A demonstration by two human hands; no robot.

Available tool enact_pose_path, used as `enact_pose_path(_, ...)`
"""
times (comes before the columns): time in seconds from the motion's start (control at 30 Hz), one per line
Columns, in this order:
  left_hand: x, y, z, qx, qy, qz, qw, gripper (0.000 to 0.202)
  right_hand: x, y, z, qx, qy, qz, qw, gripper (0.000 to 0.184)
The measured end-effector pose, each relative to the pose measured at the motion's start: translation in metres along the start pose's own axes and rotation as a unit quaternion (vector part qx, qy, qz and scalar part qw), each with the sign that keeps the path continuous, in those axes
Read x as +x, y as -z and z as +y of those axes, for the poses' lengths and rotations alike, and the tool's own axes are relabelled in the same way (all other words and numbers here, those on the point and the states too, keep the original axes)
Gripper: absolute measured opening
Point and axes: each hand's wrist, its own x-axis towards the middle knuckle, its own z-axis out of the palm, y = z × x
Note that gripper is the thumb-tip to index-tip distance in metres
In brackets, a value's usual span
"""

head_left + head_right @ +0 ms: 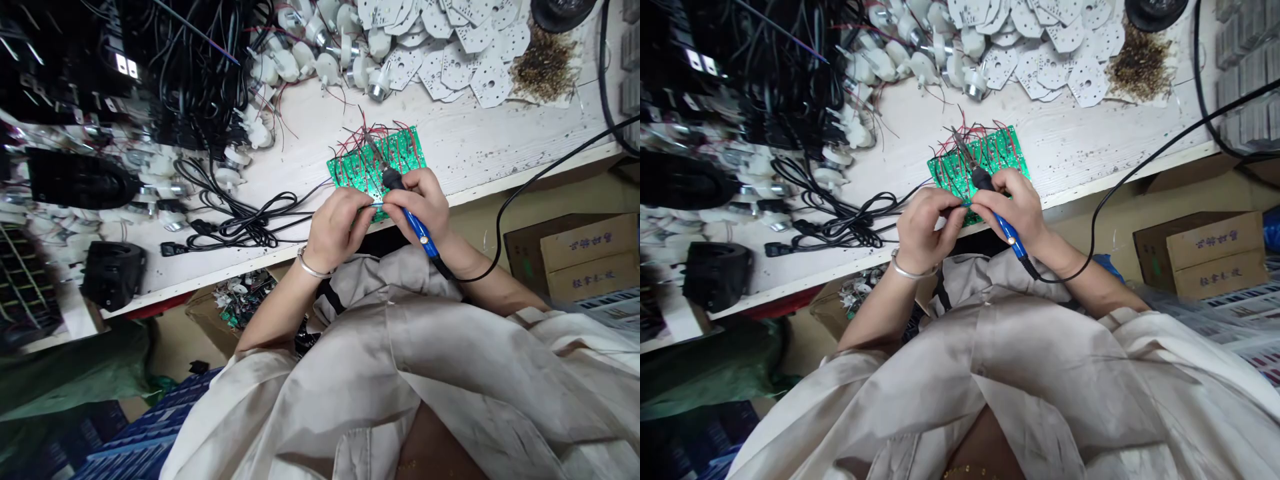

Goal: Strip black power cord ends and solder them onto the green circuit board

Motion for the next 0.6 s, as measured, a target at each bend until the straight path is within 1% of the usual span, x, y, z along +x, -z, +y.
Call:
enact_pose_path(0.07, -0.004, 0.000, 0.002, 0.004, 0.053, -0.012, 0.999, 0.012, 0.000, 0.002, -0.003, -0.011, 0.001, -0.008, 1.000, 0.016)
enact_pose_path(0.13, -0.008, 0.000, 0.004, -0.007, 0.119, -0.017, 0.993, 0.025, -0.001, 0.001, -0.006, 0.008, 0.004, -0.015, 1.000, 0.019)
enact_pose_path(0.2, -0.009, 0.001, 0.005, -0.030, 0.168, -0.013, 0.985, 0.036, -0.003, -0.003, -0.010, 0.038, -0.003, -0.012, 0.999, 0.023)
enact_pose_path(0.27, -0.009, 0.002, 0.006, -0.044, 0.181, -0.009, 0.982, 0.039, -0.005, -0.011, -0.013, 0.050, -0.017, 0.007, 0.999, 0.027)
enact_pose_path(0.37, -0.009, 0.005, 0.007, -0.025, 0.182, -0.014, 0.983, 0.031, -0.007, -0.015, -0.016, 0.018, -0.041, 0.053, 0.998, 0.028)
enact_pose_path(0.43, -0.010, 0.007, 0.008, -0.002, 0.191, -0.041, 0.981, 0.022, -0.009, -0.007, -0.017, -0.003, -0.033, 0.091, 0.995, 0.022)
enact_pose_path(0.5, -0.013, 0.008, 0.009, 0.025, 0.189, -0.075, 0.979, 0.015, -0.013, 0.011, -0.019, -0.008, -0.015, 0.108, 0.994, 0.014)
enact_pose_path(0.57, -0.016, 0.007, 0.010, 0.054, 0.180, -0.091, 0.978, 0.012, -0.020, 0.032, -0.022, -0.004, -0.003, 0.097, 0.995, 0.015)
enact_pose_path(0.6, -0.017, 0.006, 0.010, 0.066, 0.178, -0.092, 0.977, 0.011, -0.025, 0.042, -0.024, -0.007, -0.023, 0.076, 0.997, 0.015)
